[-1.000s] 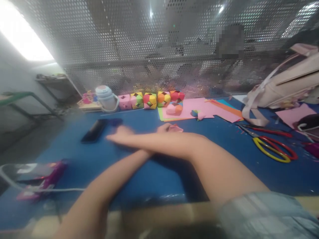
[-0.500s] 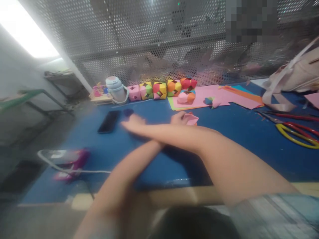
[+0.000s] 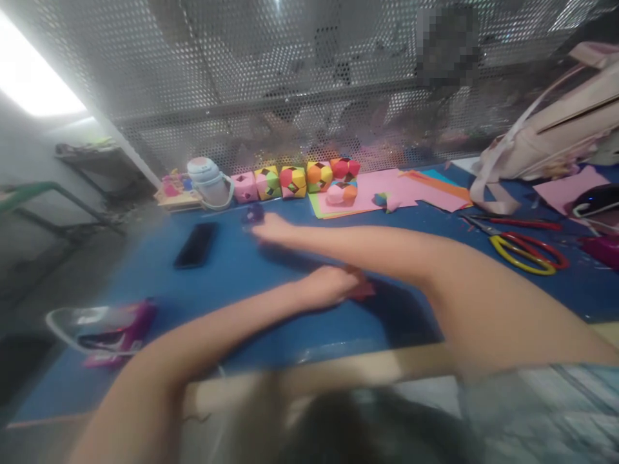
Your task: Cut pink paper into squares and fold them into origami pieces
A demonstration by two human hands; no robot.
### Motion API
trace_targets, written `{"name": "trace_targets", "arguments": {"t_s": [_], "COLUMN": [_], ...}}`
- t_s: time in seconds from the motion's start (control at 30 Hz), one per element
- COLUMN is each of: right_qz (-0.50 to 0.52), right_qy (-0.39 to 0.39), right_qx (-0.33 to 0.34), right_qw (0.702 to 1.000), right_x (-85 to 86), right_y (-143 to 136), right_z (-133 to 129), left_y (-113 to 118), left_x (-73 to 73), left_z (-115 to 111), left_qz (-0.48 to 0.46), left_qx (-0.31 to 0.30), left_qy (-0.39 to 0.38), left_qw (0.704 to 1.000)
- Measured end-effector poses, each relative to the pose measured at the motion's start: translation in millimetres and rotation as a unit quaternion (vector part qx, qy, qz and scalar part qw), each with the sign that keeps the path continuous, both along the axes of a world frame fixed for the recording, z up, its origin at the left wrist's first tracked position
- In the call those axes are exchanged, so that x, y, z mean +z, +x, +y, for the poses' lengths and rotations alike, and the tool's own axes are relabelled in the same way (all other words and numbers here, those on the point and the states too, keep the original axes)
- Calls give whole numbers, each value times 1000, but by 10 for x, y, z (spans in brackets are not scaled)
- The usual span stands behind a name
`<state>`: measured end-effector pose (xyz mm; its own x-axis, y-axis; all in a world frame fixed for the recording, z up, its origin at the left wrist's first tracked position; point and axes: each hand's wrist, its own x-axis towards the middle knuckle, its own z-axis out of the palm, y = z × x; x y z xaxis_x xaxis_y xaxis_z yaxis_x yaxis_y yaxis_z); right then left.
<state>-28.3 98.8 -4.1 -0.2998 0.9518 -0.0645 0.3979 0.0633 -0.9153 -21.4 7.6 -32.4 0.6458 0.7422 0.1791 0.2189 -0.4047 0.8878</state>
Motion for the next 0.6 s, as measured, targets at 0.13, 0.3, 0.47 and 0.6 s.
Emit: {"name": "trace_targets", "arguments": {"t_s": [0.13, 0.3, 0.47, 0.6], "right_qz": [53, 100, 106, 48], "right_qy": [0, 47, 93, 177], "right_qx": [-27, -73, -110, -99], "right_qw": [998, 991, 984, 978], "right_x": [38, -10, -217, -329], "right_y": [506, 1149, 1611, 1808], "right_z": [-75, -477, -902, -1064], "left_y": [-209, -335, -291, -205], "left_x": [223, 375, 158, -83], "left_z": [-71, 123, 353, 458], "left_qz": [19, -60, -102, -100], "left_qx": [0, 284, 311, 295], "left_qy": [74, 76, -67, -114], "left_qw": [997, 954, 942, 943]}}
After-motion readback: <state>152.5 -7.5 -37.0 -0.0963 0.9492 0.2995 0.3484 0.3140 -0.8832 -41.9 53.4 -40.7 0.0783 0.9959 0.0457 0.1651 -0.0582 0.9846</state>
